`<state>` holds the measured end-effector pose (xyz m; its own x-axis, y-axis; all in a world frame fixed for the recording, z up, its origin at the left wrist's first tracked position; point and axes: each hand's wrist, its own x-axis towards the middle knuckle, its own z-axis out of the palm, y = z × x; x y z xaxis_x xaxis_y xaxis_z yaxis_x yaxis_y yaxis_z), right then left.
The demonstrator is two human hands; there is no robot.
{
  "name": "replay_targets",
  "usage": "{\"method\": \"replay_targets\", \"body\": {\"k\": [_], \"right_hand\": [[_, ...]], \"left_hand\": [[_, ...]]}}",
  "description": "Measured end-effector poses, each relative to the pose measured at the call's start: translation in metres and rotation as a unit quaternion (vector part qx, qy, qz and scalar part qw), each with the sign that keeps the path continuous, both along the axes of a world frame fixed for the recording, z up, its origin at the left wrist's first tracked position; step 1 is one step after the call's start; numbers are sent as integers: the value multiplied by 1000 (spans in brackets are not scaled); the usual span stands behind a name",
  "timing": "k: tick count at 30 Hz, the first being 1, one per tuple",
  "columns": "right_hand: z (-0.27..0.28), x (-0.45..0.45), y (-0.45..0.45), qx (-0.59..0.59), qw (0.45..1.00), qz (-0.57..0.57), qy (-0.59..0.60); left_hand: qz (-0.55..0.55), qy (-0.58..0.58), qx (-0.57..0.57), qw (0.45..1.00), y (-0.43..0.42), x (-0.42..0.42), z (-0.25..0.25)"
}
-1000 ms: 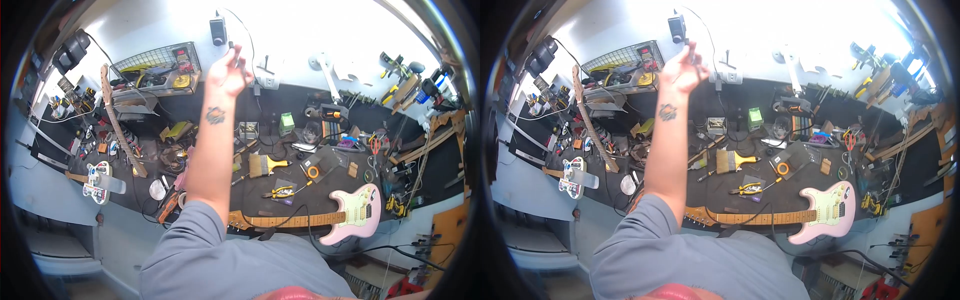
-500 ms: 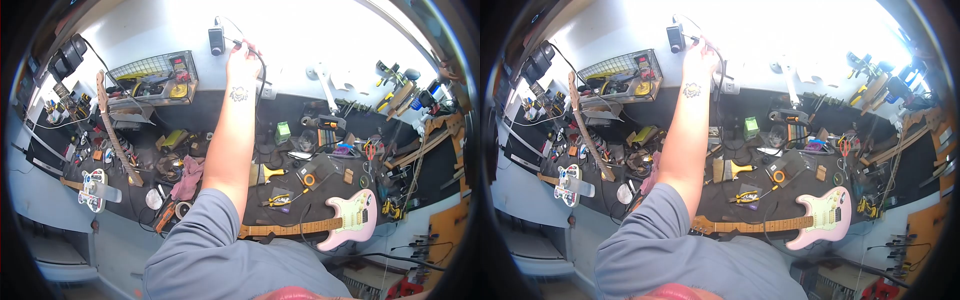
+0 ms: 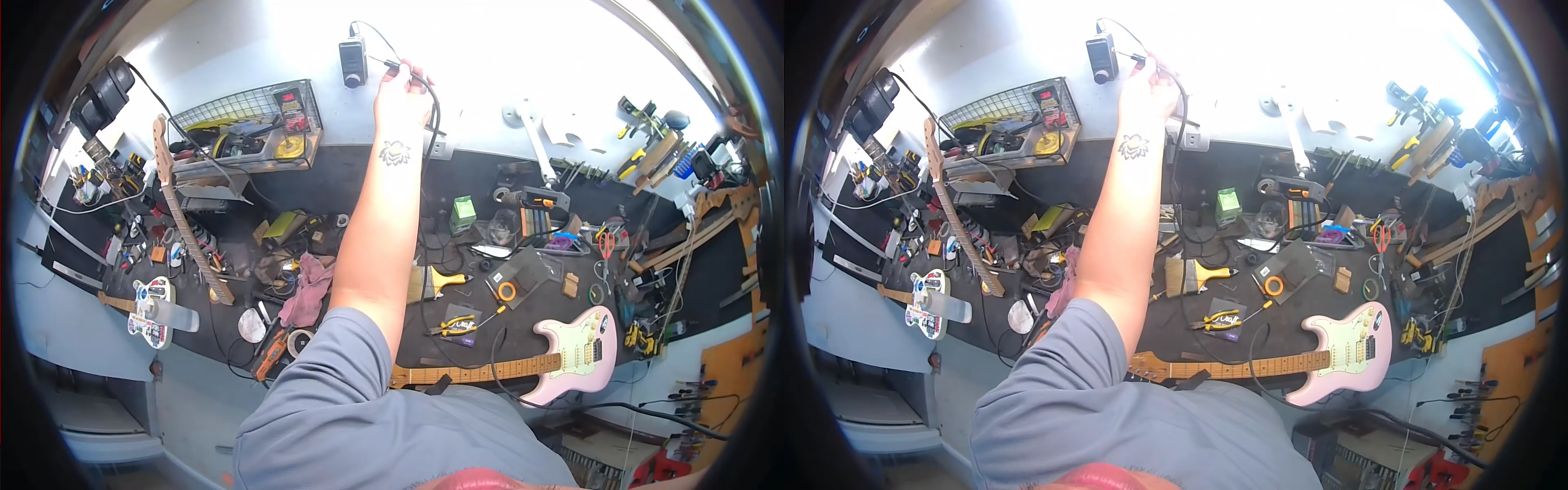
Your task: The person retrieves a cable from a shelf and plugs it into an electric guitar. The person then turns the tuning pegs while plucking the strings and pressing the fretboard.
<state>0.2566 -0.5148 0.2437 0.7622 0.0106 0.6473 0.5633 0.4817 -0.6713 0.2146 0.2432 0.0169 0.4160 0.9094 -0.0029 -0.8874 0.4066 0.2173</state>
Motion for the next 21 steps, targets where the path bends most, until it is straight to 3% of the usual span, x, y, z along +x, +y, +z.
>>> {"method": "replay_targets", "body": {"k": [5, 11, 14, 17, 21], "right_hand": [[1, 19, -35, -40, 999, -11, 13], [-4, 5, -12, -126, 983, 120, -59], [-17, 12, -16, -79, 994, 54, -45], [-27, -3, 5, -128, 983, 111, -64], [-38, 8, -16, -168, 985, 15, -43]], "left_hand": [[9, 7, 10, 1000, 0, -7, 9], [-19, 2, -11, 1000, 32, -5, 23], [-14, -18, 19, 1000, 35, -2, 14], [46, 67, 18, 997, 26, -6, 20], [47, 35, -40, 997, 36, -5, 29]]}}
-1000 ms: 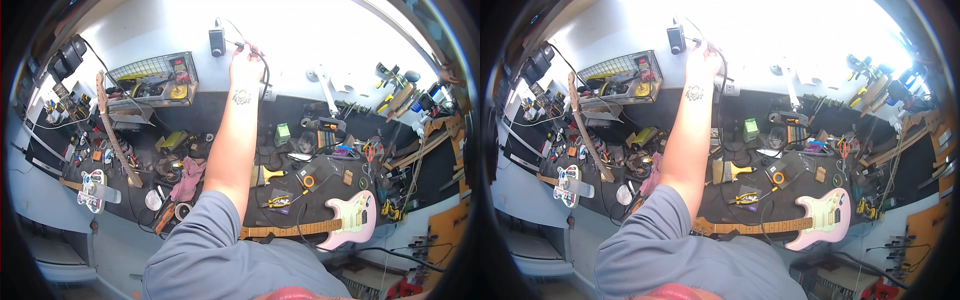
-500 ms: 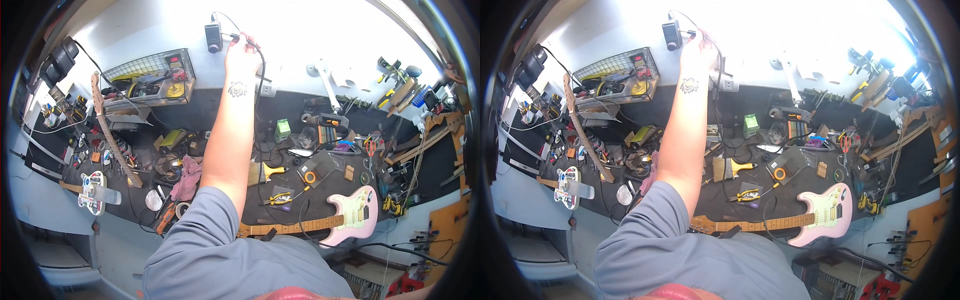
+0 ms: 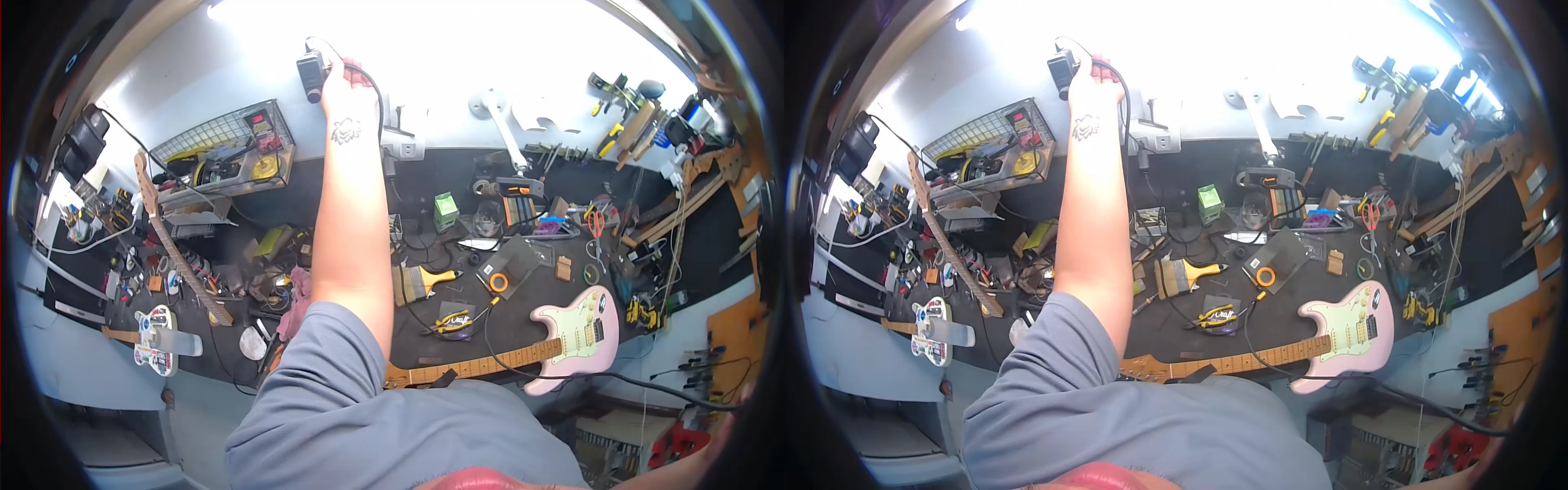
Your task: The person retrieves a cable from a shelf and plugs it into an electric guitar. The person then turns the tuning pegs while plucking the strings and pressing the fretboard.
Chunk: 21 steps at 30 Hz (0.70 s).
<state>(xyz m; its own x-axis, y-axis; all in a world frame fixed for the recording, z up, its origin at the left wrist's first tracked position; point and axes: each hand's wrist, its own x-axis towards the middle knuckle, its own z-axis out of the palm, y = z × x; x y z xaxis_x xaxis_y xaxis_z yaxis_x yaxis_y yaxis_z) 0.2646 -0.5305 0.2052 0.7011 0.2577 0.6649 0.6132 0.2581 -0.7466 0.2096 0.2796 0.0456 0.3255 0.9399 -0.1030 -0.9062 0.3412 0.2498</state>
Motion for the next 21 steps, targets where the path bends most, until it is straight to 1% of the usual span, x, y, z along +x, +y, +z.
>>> {"method": "replay_targets", "body": {"k": [1, 2, 3, 5, 7, 9, 10, 11, 12, 13, 14, 15, 16, 17, 18, 19, 21], "right_hand": [[-6, 5, -6, -14, 999, -39, 0], [-13, 9, -14, -36, 996, -86, 1], [-21, 11, -21, -60, 990, -131, 2], [-41, 16, -33, -107, 974, -200, 2], [-57, 21, -37, -142, 960, -241, -1], [-69, 28, -33, -179, 947, -267, -11], [-71, 32, -25, -201, 939, -279, -22], [-71, 33, -15, -227, 929, -291, -37], [-68, 36, -4, -274, 906, -317, -68], [-64, 35, 20, -328, 875, -338, -110], [-61, 36, 35, -381, 840, -356, -151], [-62, 44, 52, -420, 813, -361, -180], [-66, 60, 52, -444, 796, -345, -222], [-69, 75, 53, -465, 779, -329, -264], [-70, 81, 60, -465, 805, -279, -240], [-74, 88, 67, -415, 832, -260, -263], [-84, 102, 84, -303, 879, -204, -305]], "left_hand": [[-4, -22, 33, 999, 18, 6, -11], [-12, -42, 64, 997, 43, 16, -32], [-26, -63, 95, 993, 47, 20, -35], [-7, -51, 84, 995, 45, 27, -30], [21, -47, 74, 996, 35, 19, -15], [48, -35, 53, 997, 41, 8, -12], [39, 85, 119, 988, 73, -1, -32], [34, 247, 200, 948, 12, -25, -15], [-36, 254, 181, 950, 37, -39, -26], [-49, 248, 134, 958, 70, -46, -36], [-40, 328, 76, 941, 39, -55, -26], [-31, 332, 106, 937, 44, -70, -47], [-22, 335, 135, 932, 50, -87, -69], [86, 357, 115, 923, -34, -88, -53], [88, 364, 167, 912, -96, -93, -47], [97, 371, 216, 898, -152, -99, -48], [-9, 337, 378, 862, -258, -108, -62]]}}
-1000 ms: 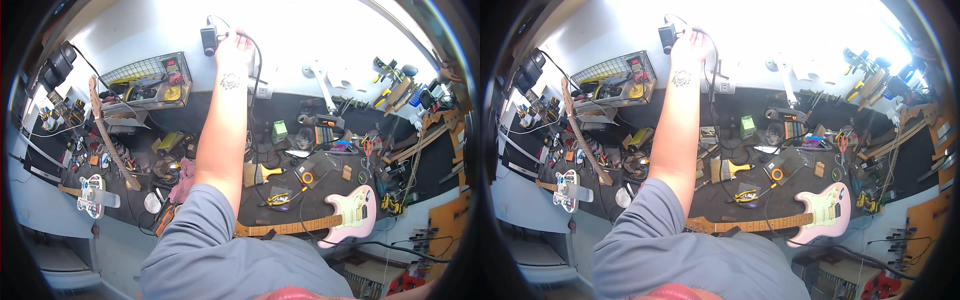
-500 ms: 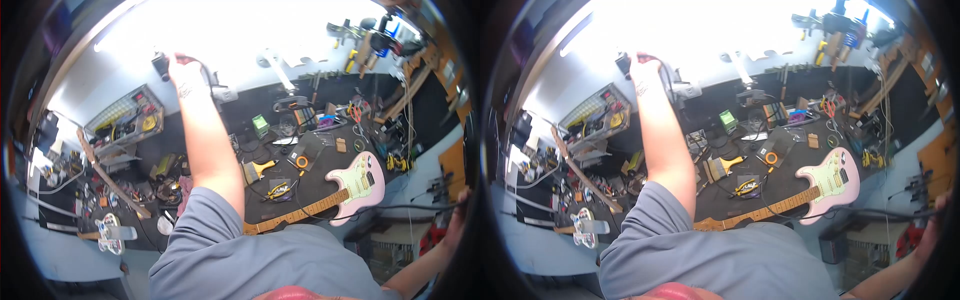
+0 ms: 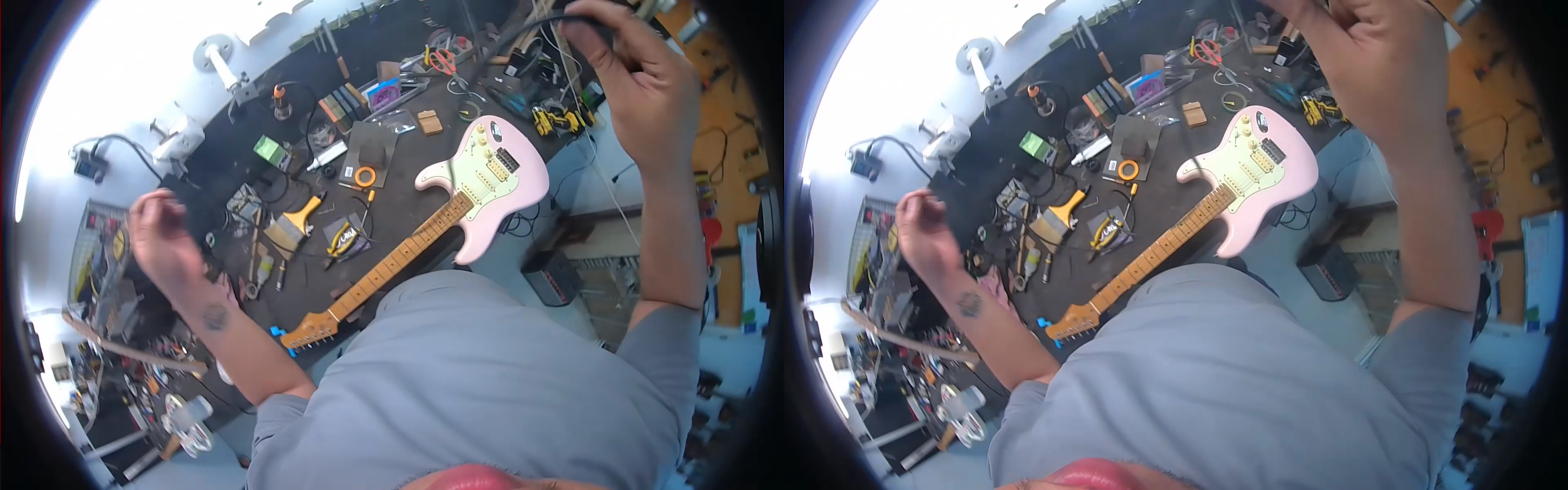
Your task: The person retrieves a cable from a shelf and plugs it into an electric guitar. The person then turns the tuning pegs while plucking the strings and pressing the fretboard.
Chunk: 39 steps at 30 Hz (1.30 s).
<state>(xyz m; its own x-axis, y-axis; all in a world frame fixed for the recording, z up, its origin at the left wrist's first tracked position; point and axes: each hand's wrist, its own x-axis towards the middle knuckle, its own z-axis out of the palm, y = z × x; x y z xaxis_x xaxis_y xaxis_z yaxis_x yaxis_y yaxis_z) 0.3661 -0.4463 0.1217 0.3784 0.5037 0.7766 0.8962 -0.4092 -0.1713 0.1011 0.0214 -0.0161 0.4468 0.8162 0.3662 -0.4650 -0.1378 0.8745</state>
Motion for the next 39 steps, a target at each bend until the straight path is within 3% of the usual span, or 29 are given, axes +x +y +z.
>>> {"method": "replay_targets", "body": {"k": [1, 2, 3, 4, 6, 7, 8, 11, 12, 14, 15, 16, 18, 23, 26, 33, 39], "right_hand": [[5, -3, 3, 10, 995, -82, -59], [8, -2, 17, 25, 996, -51, -76], [11, -2, 33, 41, 995, -21, -93], [12, 16, 32, 6, 995, -48, -88], [-3, 64, 33, -91, 982, -153, -61], [-44, 138, 18, -143, 965, -189, -115], [-52, 153, 20, -191, 962, -157, 113], [-177, 269, 10, -207, 959, -165, 102], [-208, 295, 13, -285, 923, -179, 188], [-314, 365, 7, -254, 911, -145, 291], [-347, 373, 5, -166, 837, -134, 504], [-389, 390, 1, -137, 846, -102, 506], [-421, 378, -3, -53, 823, -96, 558], [-476, 369, -8, 6, 803, -98, 588], [-497, 370, -15, -47, 812, -102, 573], [-486, 364, -21, -28, 795, -83, 600], [-492, 357, -24, -19, 790, -82, 607]], "left_hand": [[-98, 65, 39, 992, -61, -3, -4], [-147, 168, 72, 972, -128, 3, -1], [-258, 298, 161, 905, -163, 8, -2], [-404, 313, 164, 844, -187, 22, -32], [-458, 400, 230, 760, -246, 43, -52], [-446, 427, 233, 751, -262, 46, -73], [-435, 454, 234, 742, -279, 46, -96], [-371, 513, 177, 754, -314, 35, -133], [-347, 529, 151, 759, -324, 31, -144], [-308, 573, 96, 753, -345, 19, -165], [-289, 595, 67, 747, -357, 10, -173], [-282, 611, 58, 738, -368, 0, -181], [-265, 642, 50, 718, -385, -16, -195], [-232, 676, 22, 699, -414, -50, -213], [-218, 686, 21, 693, -422, -67, -221], [-198, 709, -29, 677, -427, -76, -223], [-187, 698, -6, 691, -425, -64, -231]]}}
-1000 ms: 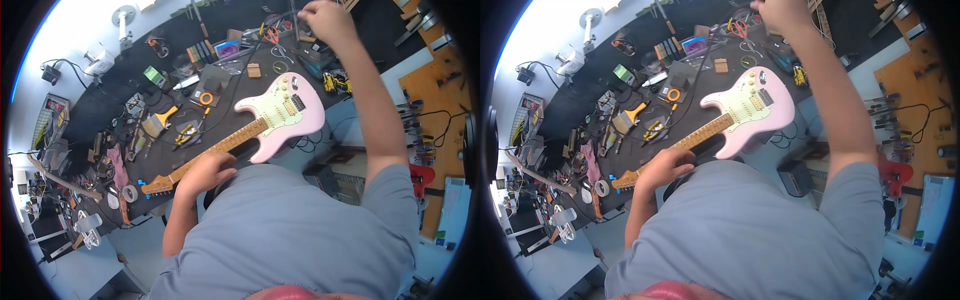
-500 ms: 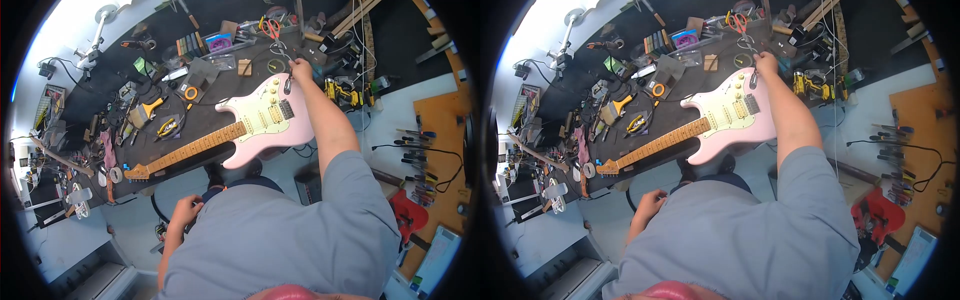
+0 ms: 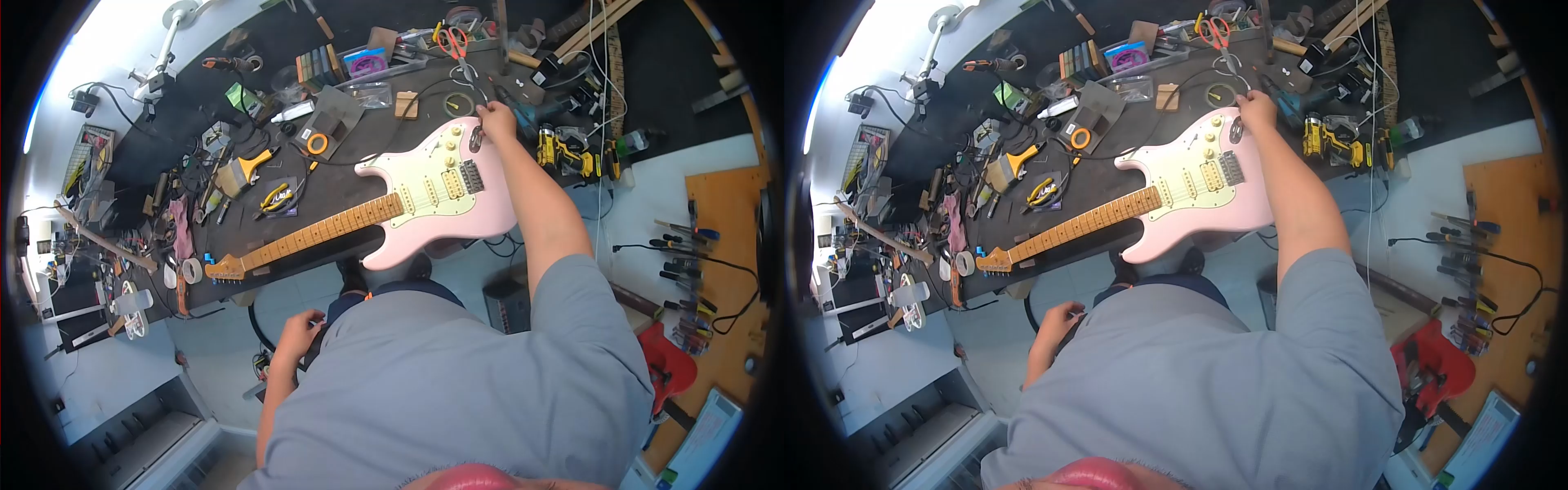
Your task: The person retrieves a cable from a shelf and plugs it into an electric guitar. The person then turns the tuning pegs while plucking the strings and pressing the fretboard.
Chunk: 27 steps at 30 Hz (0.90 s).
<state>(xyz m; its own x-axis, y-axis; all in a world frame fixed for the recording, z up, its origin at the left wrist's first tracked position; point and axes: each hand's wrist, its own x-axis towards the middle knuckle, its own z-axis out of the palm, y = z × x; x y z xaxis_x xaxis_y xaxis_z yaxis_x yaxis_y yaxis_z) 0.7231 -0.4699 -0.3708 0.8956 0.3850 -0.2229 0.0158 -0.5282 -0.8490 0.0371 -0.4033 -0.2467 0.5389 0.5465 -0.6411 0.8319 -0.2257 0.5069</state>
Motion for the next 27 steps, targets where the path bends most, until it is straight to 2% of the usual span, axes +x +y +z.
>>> {"method": "replay_targets", "body": {"k": [5, 9, 16, 19, 23, 25, 26, 27], "right_hand": [[0, -11, 0, 27, 999, -33, 32], [7, -2, 1, 64, 998, -15, -12], [8, -7, 7, 2, 999, -12, -49], [5, -1, 2, 7, 1000, -20, -7], [-6, 1, -3, -1, 1000, -12, -17], [-47, 19, -5, -66, 990, 93, -86], [-66, 18, -6, -12, 995, 53, -89], [-57, 9, -9, -8, 998, 33, -49]], "left_hand": [[15, 8, -6, 1000, -4, -4, 1], [16, 9, -27, 999, -9, -17, -7], [15, 2, -13, 1000, -17, -28, -14], [26, -2, -11, 1000, -19, -35, -14], [27, 42, -27, 998, -18, -32, -18], [28, 58, -21, 998, -21, -34, -12], [23, 52, -20, 998, -20, -36, -16], [-12, 31, 16, 999, -21, -41, -23]]}}
